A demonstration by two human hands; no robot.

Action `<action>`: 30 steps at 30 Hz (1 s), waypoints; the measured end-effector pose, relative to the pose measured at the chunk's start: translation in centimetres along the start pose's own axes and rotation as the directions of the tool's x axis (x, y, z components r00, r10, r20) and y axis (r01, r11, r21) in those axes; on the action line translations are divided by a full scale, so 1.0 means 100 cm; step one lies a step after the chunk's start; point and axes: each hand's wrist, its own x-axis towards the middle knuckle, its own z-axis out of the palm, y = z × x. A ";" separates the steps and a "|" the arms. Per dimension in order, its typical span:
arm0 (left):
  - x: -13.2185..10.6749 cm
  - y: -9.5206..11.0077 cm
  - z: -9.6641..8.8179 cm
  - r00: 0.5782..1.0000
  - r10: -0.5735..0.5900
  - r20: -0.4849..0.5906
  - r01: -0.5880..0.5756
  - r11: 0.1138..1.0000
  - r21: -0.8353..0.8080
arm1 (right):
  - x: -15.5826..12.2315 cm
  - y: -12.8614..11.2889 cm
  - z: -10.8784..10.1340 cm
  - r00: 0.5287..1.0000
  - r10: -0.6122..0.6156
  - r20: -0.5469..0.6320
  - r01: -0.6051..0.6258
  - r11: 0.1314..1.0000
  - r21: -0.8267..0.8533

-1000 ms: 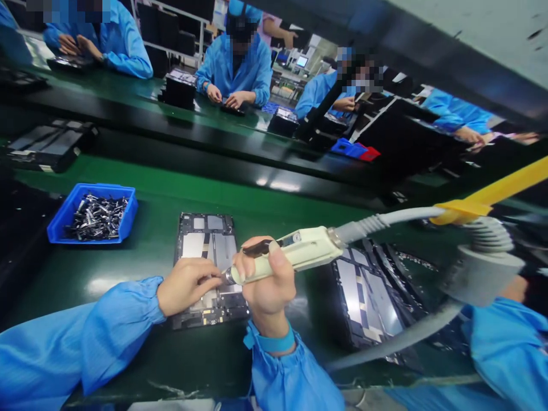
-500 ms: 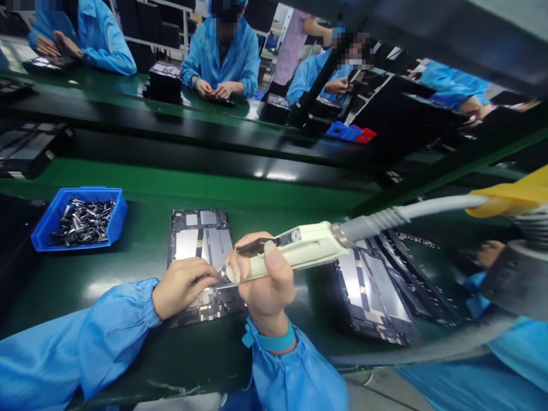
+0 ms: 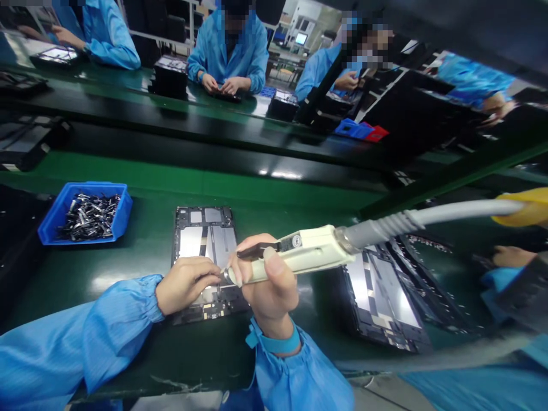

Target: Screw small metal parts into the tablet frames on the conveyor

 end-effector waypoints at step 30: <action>-0.001 -0.001 0.001 0.994 -0.058 0.087 0.064 0.996 -0.068 | -0.001 -0.002 -0.001 0.999 -0.016 0.037 0.015 1.000 0.012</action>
